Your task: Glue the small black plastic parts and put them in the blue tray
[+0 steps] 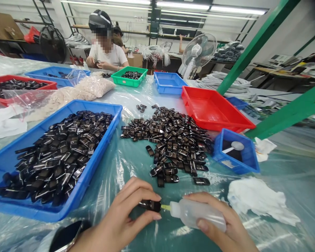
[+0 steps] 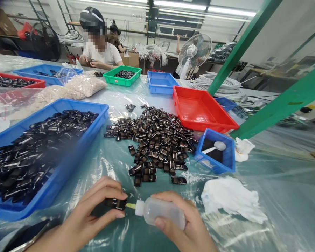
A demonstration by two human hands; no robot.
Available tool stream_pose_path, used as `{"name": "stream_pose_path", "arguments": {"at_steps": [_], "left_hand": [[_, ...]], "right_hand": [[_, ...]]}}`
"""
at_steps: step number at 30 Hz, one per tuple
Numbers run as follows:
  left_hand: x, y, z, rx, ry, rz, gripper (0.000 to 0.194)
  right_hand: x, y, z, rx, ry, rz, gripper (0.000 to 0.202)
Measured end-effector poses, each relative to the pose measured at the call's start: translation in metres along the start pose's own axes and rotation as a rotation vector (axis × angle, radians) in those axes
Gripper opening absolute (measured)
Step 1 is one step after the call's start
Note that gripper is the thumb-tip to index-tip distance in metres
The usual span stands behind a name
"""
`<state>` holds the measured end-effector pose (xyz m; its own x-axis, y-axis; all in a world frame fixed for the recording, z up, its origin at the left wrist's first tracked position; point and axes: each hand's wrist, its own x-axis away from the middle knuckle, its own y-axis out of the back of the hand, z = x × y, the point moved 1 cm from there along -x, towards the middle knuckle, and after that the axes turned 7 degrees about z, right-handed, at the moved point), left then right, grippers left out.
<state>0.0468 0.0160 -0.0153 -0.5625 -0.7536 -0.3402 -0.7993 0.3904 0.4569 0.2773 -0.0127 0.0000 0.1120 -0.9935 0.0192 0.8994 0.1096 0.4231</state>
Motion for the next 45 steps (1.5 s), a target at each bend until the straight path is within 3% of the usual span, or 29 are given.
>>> {"name": "stream_pose_path", "arguments": {"at_steps": [8,19,23,27,31,39,45], "left_hand": [[0.001,0.001,-0.001,0.007,0.024,-0.008,0.016],[0.004,-0.001,0.000,0.027,0.050,0.011,0.017],[0.005,-0.004,0.003,0.022,0.184,0.086,0.025],[0.005,-0.003,0.001,-0.033,0.208,0.145,0.020],[0.004,0.001,-0.004,-0.010,0.248,0.195,0.031],[0.004,-0.001,0.006,-0.031,0.126,0.065,0.043],[0.008,0.000,0.007,-0.078,0.103,0.047,0.041]], "right_hand": [[0.001,0.000,0.000,0.021,-0.042,0.002,0.042],[0.002,-0.002,-0.001,-0.034,-0.028,0.022,0.036],[0.002,0.003,-0.006,-0.008,-0.005,0.025,0.030],[0.001,0.004,-0.008,0.019,0.037,0.079,0.022],[0.001,0.001,-0.006,-0.047,-0.002,-0.008,0.027],[-0.001,0.003,-0.001,-0.002,0.030,-0.068,0.035],[-0.002,0.013,-0.005,0.117,0.085,0.041,0.023]]}}
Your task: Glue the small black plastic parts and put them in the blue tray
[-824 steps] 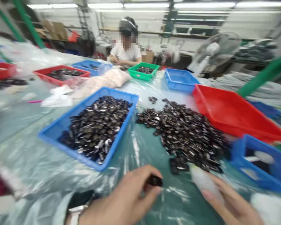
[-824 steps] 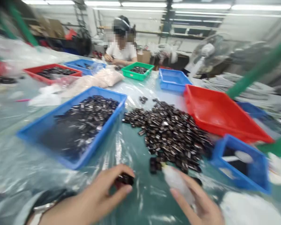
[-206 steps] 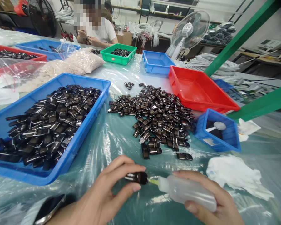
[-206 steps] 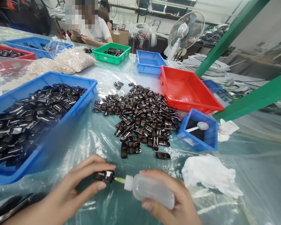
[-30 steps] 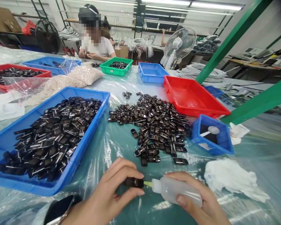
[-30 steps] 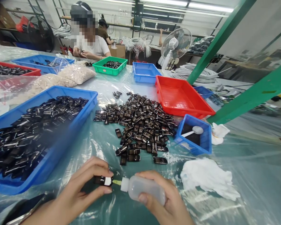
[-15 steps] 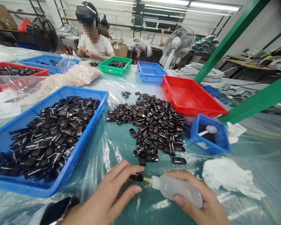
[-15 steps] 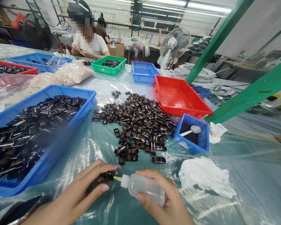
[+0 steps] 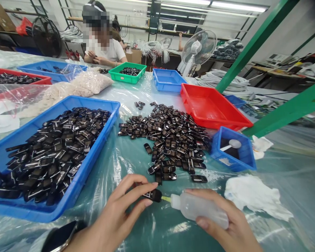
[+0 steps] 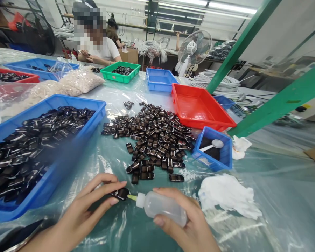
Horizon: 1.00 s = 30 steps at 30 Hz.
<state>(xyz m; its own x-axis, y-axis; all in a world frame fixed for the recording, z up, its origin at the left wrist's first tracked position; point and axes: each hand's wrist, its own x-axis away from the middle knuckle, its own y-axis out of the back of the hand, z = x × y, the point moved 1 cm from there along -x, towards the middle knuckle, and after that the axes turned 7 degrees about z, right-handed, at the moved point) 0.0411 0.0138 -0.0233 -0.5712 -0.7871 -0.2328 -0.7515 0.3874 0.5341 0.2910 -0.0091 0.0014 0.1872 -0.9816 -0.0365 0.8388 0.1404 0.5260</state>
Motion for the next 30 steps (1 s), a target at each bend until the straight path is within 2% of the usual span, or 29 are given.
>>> {"name": "stream_pose_path", "arguments": {"at_steps": [6,18,23,27,30], "left_hand": [[-0.002,0.000,-0.002,0.012,-0.003,-0.029,0.038],[-0.001,-0.001,-0.003,0.077,0.012,-0.041,0.035],[0.000,-0.002,-0.004,0.099,0.039,-0.020,0.036],[0.001,-0.003,-0.003,0.088,0.039,-0.040,0.036],[0.000,-0.003,-0.001,0.083,0.095,-0.078,0.033]], "right_hand": [[0.003,0.002,-0.003,0.098,0.010,-0.022,0.024],[0.001,-0.001,0.002,0.053,0.012,-0.020,0.020],[0.003,-0.007,0.006,-0.020,-0.050,-0.093,0.024],[0.002,-0.010,0.007,-0.112,-0.069,-0.065,0.022],[0.000,-0.006,-0.001,-0.117,-0.076,0.014,0.019]]}}
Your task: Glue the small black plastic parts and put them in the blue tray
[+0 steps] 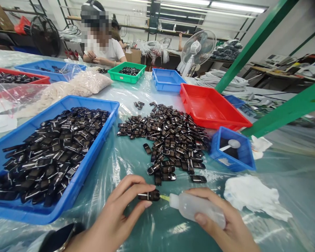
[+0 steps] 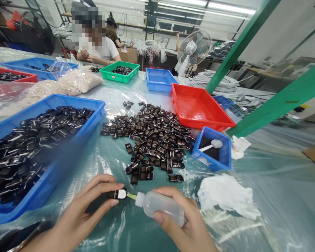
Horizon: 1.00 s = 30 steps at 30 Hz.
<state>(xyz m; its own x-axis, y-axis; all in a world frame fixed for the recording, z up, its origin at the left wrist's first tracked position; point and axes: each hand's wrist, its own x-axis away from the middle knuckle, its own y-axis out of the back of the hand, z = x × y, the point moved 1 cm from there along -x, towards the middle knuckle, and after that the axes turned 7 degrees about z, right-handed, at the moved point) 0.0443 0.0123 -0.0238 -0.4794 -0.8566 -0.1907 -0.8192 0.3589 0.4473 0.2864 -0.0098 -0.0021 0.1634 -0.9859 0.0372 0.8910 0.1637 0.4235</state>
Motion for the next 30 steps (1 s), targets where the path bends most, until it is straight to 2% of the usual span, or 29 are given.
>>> {"name": "stream_pose_path", "arguments": {"at_steps": [3,5,7,10,14,18,23,27,30], "left_hand": [[-0.004,0.003,0.001,0.002,0.131,-0.104,0.026],[-0.006,0.004,0.002,-0.004,0.189,-0.159,0.022],[-0.007,0.005,0.002,-0.014,0.189,-0.153,0.020],[-0.006,0.003,0.001,-0.005,0.152,-0.089,0.021],[-0.008,0.003,-0.001,0.040,0.186,-0.077,0.019],[-0.011,0.005,-0.001,0.076,0.210,-0.082,0.016],[-0.011,0.004,0.000,0.093,0.193,-0.059,0.018],[-0.010,0.004,-0.001,0.096,0.183,-0.041,0.017],[-0.011,0.004,-0.002,0.098,0.178,-0.029,0.017]], "right_hand": [[-0.004,0.007,-0.012,-0.073,-0.118,0.004,0.029],[-0.007,0.010,-0.018,-0.144,-0.212,-0.080,0.041],[-0.011,0.008,-0.020,-0.203,-0.235,-0.142,0.049],[-0.018,0.001,-0.019,-0.252,-0.155,-0.151,0.042],[-0.021,-0.009,-0.024,-0.225,-0.078,-0.179,0.032],[-0.017,-0.016,-0.031,-0.216,-0.016,-0.223,0.037],[-0.012,-0.019,-0.034,-0.105,-0.002,-0.194,0.049],[-0.013,-0.018,-0.032,0.056,0.101,-0.181,0.030],[-0.014,-0.019,-0.030,0.103,0.098,-0.165,0.024]]}}
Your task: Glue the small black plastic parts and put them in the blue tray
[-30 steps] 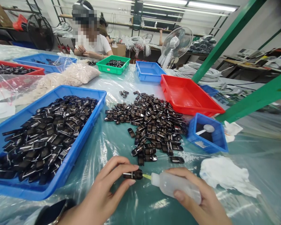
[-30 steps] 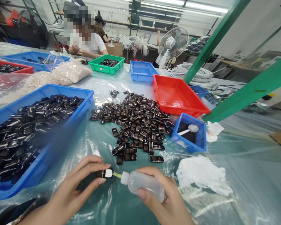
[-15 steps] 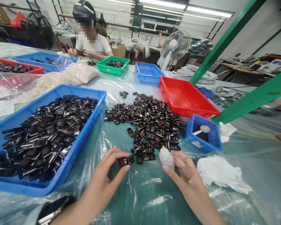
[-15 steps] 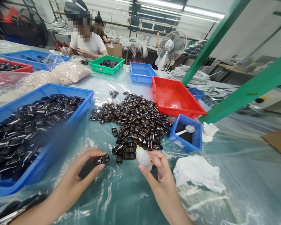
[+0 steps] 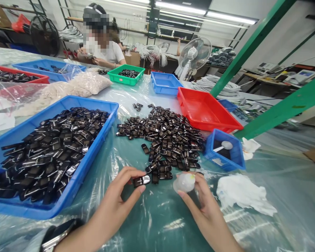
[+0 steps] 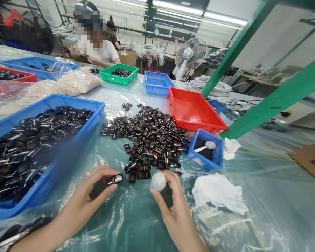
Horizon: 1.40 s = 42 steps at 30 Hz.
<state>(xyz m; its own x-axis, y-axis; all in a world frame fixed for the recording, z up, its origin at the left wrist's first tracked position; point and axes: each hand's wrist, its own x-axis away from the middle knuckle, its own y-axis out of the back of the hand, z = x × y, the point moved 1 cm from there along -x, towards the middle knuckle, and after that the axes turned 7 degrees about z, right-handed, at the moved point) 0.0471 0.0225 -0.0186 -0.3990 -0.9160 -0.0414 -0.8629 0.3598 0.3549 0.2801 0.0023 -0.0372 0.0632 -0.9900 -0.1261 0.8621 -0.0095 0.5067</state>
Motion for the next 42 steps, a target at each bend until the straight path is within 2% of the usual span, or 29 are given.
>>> {"name": "stream_pose_path", "arguments": {"at_steps": [3,7,9,11,14,19,24,27,31,36,42], "left_hand": [[-0.002,0.000,-0.001,-0.003,0.010,0.006,0.016],[-0.001,0.001,0.001,-0.009,0.035,-0.033,0.015],[0.000,0.001,0.002,-0.004,0.056,-0.055,0.017],[0.001,0.001,0.003,-0.001,0.083,-0.069,0.018],[0.000,0.001,0.003,-0.003,0.098,-0.068,0.018],[-0.002,0.000,0.001,-0.006,0.076,-0.044,0.017],[-0.002,-0.003,0.001,0.006,0.040,-0.005,0.018],[-0.001,-0.004,0.000,0.001,0.031,0.022,0.018],[0.001,-0.005,-0.001,0.005,0.024,0.064,0.018],[0.005,-0.005,-0.002,0.047,0.057,0.119,0.018],[0.008,-0.006,-0.004,0.150,0.100,0.228,0.018]], "right_hand": [[0.001,0.001,0.001,0.052,-0.025,-0.016,0.024],[0.007,0.004,0.002,0.134,-0.019,-0.182,0.035],[0.012,0.003,0.006,0.165,0.021,-0.226,0.026],[0.017,-0.003,0.014,0.186,0.078,-0.186,0.012],[0.021,-0.019,0.025,0.224,0.168,-0.062,0.004],[0.014,-0.040,0.029,0.325,0.269,0.076,0.019],[0.003,-0.049,0.031,0.380,0.270,0.133,0.024],[0.000,-0.046,0.035,0.297,0.248,0.156,0.025],[-0.001,-0.034,0.044,0.057,0.170,0.178,0.014],[0.000,-0.023,0.047,-0.305,-0.001,0.199,0.006],[0.003,-0.025,0.047,-0.630,-0.200,0.332,0.011]]}}
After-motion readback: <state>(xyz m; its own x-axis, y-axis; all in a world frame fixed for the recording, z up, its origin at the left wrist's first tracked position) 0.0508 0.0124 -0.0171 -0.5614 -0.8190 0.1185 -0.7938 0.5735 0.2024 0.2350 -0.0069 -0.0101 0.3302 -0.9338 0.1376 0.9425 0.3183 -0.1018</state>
